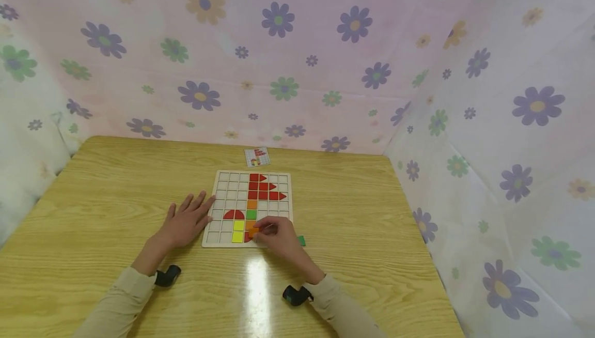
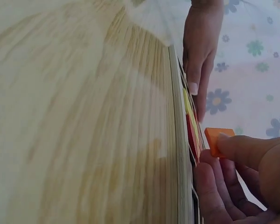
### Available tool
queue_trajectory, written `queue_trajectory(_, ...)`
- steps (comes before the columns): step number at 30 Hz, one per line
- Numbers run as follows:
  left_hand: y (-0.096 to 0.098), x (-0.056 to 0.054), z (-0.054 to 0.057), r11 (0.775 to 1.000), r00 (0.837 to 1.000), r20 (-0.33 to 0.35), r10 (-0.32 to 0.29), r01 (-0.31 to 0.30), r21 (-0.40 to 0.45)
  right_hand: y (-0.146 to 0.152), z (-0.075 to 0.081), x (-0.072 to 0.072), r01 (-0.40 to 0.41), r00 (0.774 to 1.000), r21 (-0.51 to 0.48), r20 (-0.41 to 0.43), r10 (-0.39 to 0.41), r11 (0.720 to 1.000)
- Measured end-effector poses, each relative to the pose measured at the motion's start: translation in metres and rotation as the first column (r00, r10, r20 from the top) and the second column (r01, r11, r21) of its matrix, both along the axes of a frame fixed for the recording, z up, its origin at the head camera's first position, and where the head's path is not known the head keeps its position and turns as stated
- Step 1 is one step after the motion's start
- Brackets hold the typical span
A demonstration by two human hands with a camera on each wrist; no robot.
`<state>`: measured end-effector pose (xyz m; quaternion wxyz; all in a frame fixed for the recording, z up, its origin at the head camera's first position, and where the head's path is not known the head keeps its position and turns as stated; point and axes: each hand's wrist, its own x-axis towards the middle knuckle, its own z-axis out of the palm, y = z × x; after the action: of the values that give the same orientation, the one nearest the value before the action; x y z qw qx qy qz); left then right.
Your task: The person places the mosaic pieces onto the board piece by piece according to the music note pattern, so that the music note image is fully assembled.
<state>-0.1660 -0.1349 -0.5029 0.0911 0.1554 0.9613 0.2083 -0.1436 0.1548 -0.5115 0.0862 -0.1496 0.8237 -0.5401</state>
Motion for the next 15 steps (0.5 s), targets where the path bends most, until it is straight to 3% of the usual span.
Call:
queue_trajectory(6,-0.001,0.001,0.000,1.000,1.000,-0.010,0.001,-0.001,0.002,-0.015,-0.005,-0.008,-0.003,1.000,-0.057,-0.015,0.002,0.998)
queue_trajectory(15,-0.001,0.001,0.002,1.000,1.000,-0.014,-0.005,0.005,0.006,-0.033,0.000,-0.018,0.075,0.996,-0.081,-0.032,-0.078,0.994)
